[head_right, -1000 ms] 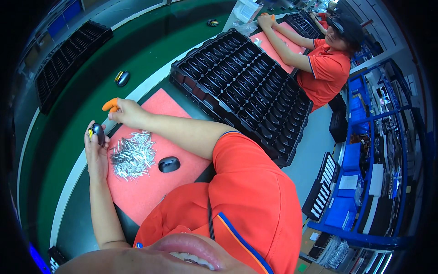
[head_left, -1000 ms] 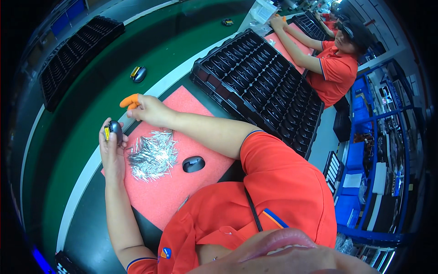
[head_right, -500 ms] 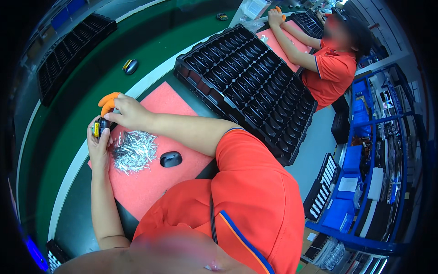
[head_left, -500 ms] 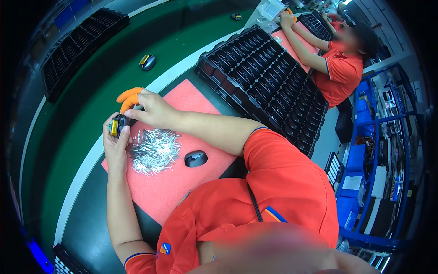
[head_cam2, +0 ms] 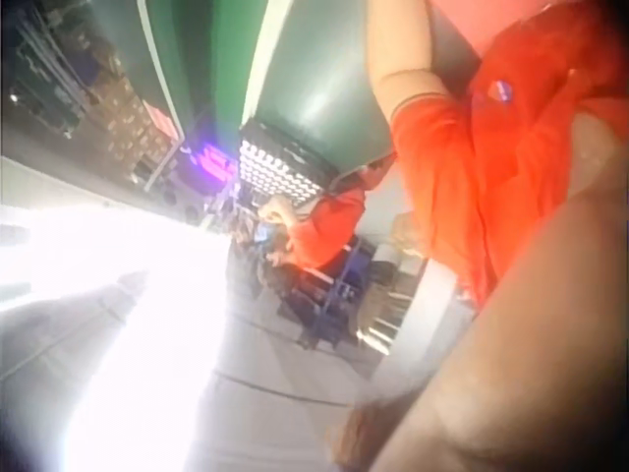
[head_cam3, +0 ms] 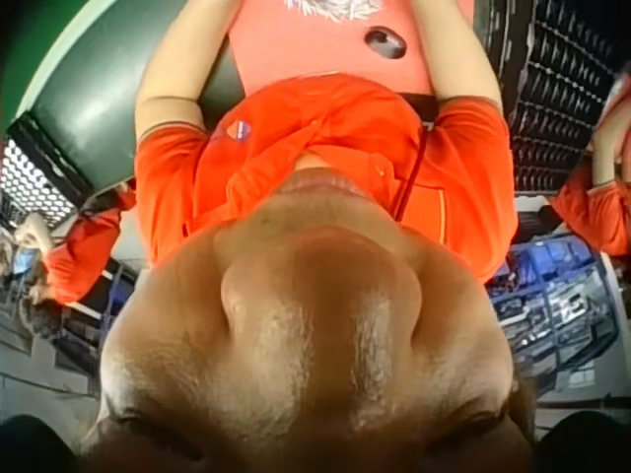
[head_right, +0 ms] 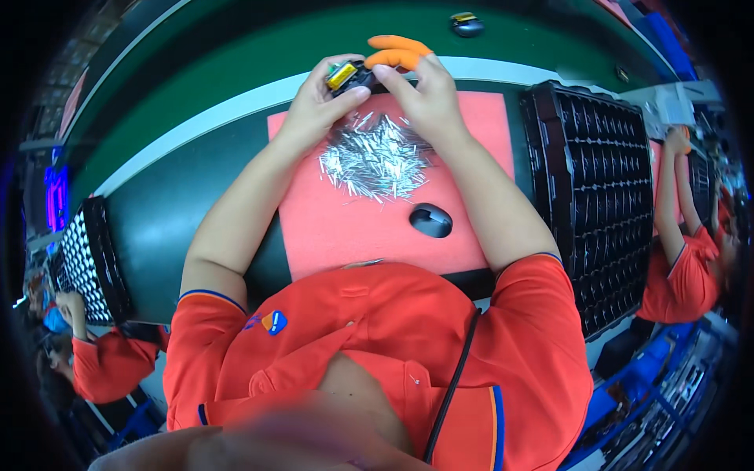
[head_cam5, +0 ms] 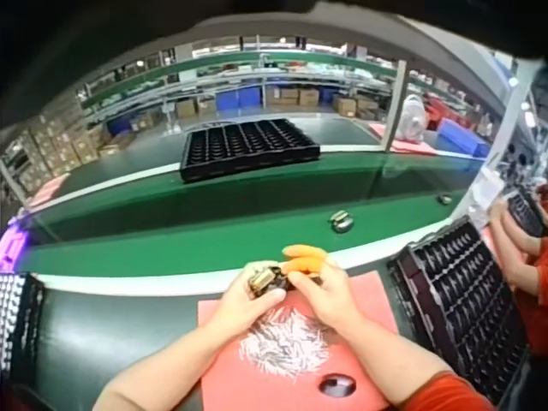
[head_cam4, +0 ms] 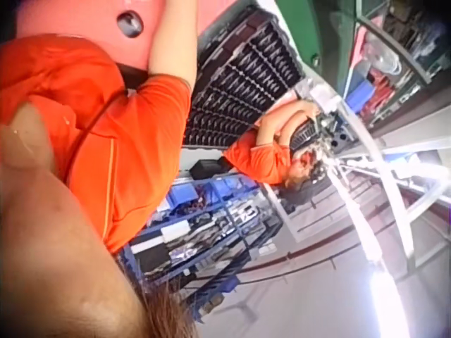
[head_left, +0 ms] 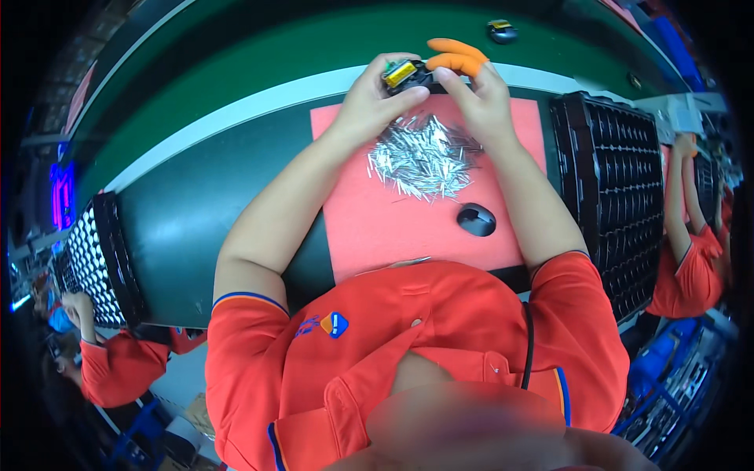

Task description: Assembling small electronic components by inserting internal modules and batteries into plastic casings on a production line.

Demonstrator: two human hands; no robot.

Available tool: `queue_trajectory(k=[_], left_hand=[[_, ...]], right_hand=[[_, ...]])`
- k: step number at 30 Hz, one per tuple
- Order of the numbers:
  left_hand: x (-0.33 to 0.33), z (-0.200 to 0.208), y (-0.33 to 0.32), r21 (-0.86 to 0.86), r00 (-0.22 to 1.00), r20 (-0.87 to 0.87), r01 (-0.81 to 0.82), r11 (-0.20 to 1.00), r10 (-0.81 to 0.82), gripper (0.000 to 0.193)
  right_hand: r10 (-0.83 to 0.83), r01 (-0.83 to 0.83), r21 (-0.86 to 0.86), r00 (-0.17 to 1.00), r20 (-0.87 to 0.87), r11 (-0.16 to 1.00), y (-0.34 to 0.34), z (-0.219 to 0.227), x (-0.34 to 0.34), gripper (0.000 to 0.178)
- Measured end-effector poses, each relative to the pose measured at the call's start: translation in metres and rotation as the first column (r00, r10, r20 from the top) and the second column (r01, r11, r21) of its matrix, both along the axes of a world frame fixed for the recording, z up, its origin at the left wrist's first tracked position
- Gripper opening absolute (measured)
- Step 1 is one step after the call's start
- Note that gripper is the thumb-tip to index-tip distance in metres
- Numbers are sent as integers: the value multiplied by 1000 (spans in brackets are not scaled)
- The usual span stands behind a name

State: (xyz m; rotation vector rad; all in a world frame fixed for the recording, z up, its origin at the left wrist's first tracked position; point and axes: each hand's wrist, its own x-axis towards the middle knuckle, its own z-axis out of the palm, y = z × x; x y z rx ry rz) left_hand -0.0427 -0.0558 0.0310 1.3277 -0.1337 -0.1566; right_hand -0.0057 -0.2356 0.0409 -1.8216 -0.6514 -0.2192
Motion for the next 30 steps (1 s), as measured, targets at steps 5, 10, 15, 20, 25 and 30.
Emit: queue_trajectory(k=[5,10,15,20,25,30], left_hand=[[-3,-4,2,-12,997,76,-23,1000,24,47],[-1,-4,2,-30,995,98,-22,999,25,45],[1,-6,1,-5,992,121,-22,1000,23,49],[0,-5,3,-8,997,77,-26,1000,26,49],[-2,-2,3,-48,998,58,-27,999,30,49],[0,-5,4,-19,997,73,-29,999,31,48]], right_hand=[[20,-16,-59,998,58,998,9,1,-5,16],[34,-24,-101,995,94,995,7,7,-5,15],[52,-51,-52,998,28,997,7,2,-1,17],[-110,110,13,984,138,994,16,1,-11,20],[-117,127,-42,976,185,991,14,1,-8,19],[-53,89,-101,948,315,991,11,3,-5,17]])
